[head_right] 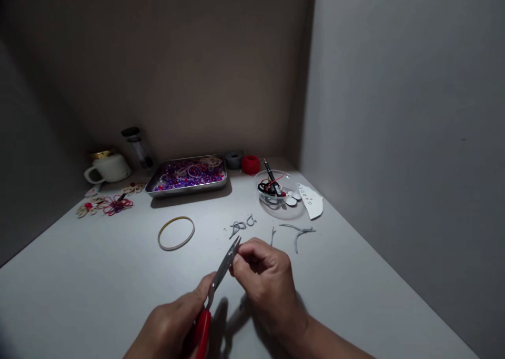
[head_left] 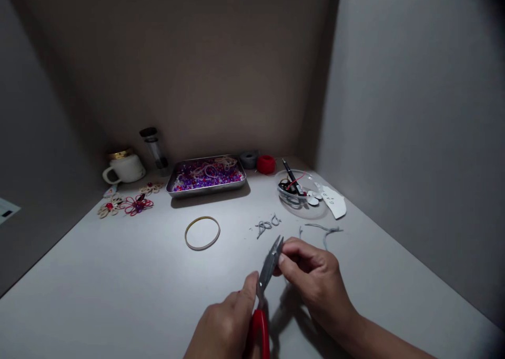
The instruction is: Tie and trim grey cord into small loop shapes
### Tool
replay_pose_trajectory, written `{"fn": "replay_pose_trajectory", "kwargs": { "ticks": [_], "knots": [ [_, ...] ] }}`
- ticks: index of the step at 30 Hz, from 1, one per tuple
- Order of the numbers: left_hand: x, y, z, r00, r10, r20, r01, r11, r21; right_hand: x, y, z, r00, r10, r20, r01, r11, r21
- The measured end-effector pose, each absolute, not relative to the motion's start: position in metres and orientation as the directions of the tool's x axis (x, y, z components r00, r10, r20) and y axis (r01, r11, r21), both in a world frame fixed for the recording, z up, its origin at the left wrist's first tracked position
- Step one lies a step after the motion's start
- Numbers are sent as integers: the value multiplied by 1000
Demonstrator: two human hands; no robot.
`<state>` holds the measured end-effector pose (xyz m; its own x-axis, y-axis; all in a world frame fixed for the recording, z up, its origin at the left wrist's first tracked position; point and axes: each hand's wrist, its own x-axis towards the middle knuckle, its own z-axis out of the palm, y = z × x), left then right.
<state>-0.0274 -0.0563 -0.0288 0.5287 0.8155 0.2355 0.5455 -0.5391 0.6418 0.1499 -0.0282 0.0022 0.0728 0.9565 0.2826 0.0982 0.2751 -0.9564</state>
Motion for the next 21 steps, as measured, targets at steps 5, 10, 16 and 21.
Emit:
{"fn": "replay_pose_trajectory", "kwargs": {
  "ticks": [5, 10, 16, 21],
  "knots": [
    [-24, -56, -21, 537, 822, 188, 575, -520, 631, 151, -27, -2, 50, 948, 313, 126, 305, -944],
    [-15, -55, 3, 497, 863, 93, 487, -366, 793, 152, -26, -1, 49, 972, 228, 60, 225, -972],
    [-17, -49, 24, 436, 890, 134, 419, -333, 845, 151, -24, 1, 64, 995, 74, -18, 76, -997],
    [-23, -52, 1, 471, 872, 132, 580, -419, 699, 149, -25, 3, 74, 996, 54, -65, 58, -996]
  ]
}}
